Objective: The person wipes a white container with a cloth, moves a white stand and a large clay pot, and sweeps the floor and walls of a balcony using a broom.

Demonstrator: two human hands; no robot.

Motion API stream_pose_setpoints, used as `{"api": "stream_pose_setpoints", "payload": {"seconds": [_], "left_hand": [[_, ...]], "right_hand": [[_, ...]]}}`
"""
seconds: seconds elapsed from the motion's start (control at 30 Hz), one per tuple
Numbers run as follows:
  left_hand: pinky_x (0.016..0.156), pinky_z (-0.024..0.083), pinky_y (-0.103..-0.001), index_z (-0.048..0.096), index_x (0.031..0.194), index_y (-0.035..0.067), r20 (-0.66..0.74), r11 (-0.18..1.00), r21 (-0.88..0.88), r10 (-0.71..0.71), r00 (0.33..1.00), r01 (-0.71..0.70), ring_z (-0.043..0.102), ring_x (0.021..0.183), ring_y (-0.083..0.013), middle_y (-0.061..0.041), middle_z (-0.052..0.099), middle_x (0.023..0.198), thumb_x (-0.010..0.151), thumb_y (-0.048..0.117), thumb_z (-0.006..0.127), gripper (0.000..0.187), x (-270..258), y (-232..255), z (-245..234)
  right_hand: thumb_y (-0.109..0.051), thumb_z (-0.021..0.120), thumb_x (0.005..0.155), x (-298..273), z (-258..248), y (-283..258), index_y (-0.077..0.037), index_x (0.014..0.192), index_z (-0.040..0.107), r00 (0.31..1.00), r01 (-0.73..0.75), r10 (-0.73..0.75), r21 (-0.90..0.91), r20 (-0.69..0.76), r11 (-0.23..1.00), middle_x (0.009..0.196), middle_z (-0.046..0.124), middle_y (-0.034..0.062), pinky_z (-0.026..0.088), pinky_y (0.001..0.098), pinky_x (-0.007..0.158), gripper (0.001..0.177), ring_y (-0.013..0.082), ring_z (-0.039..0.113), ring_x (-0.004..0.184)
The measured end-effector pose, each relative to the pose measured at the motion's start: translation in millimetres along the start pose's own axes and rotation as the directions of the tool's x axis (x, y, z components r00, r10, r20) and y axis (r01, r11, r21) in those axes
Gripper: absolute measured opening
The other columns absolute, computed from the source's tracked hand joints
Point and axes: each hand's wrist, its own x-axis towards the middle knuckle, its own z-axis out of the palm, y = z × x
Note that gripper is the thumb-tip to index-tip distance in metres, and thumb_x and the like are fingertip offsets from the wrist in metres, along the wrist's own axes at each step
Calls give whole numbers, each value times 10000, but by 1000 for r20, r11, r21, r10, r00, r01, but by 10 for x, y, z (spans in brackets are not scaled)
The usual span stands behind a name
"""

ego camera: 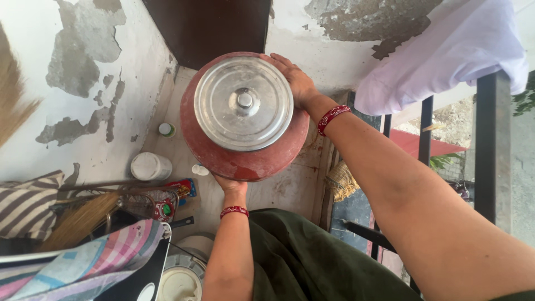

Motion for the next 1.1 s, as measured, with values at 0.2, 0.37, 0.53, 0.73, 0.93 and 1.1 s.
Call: {"api": "stream_pose_setpoints", "payload": {"seconds": [0.2,0.37,0.53,0.73,0.93,1.1], "left_hand": [[1216,409,-469,405,1516,175,46,998,-66,-5,999,8,452,1447,-252,-49,468,1554,1028,537,432,608,93,180,291],[1164,385,-515,427,1503,152,-1,958,-230,-176,984,171,453,1412,-306,-74,485,1535,1005,567,384,649,152,324,495],[1189,387,-510,408,1521,159,-29,964,-165,-217,976,210,441,1439,-297,-64,469,1565,1031,495,379,595,327,436,468],[1175,388,-490,381,1531,149,64,967,-63,-244,968,248,441,1429,-300,-80,444,1581,1044,455,347,576,767,741,338],[1139,406,-471,420,1498,134,113,929,98,-368,923,358,474,1384,-287,-79,482,1534,1044,427,371,543,1468,1205,397],[1108,421,-454,452,1470,121,108,863,291,-459,882,414,501,1346,-276,-78,514,1494,1044,405,391,516,2156,1600,463]], "right_hand": [[-564,547,938,283,31,-31,-418,1560,364,1000,15,-15,-3,12,1000,1656,326,53,307,381,1219,665,318,381,1473],[-527,567,953,384,8,-65,-390,1555,404,999,38,-38,58,-10,998,1640,358,92,310,381,1227,639,327,391,1479],[-489,582,958,385,23,-81,-352,1547,428,999,10,-5,99,-54,995,1624,389,104,319,387,1218,624,320,403,1475],[-399,588,957,292,196,-151,-291,1549,460,976,-3,26,105,-218,994,1600,439,125,353,404,1200,614,340,426,1468],[-353,596,926,145,469,-449,-267,1532,486,897,-227,267,152,-353,962,1589,462,106,364,402,1173,622,341,442,1430],[-305,562,1000,-58,955,-764,-203,1552,464,781,-259,371,279,-503,925,1617,381,169,308,437,1213,569,360,370,1483]]}}
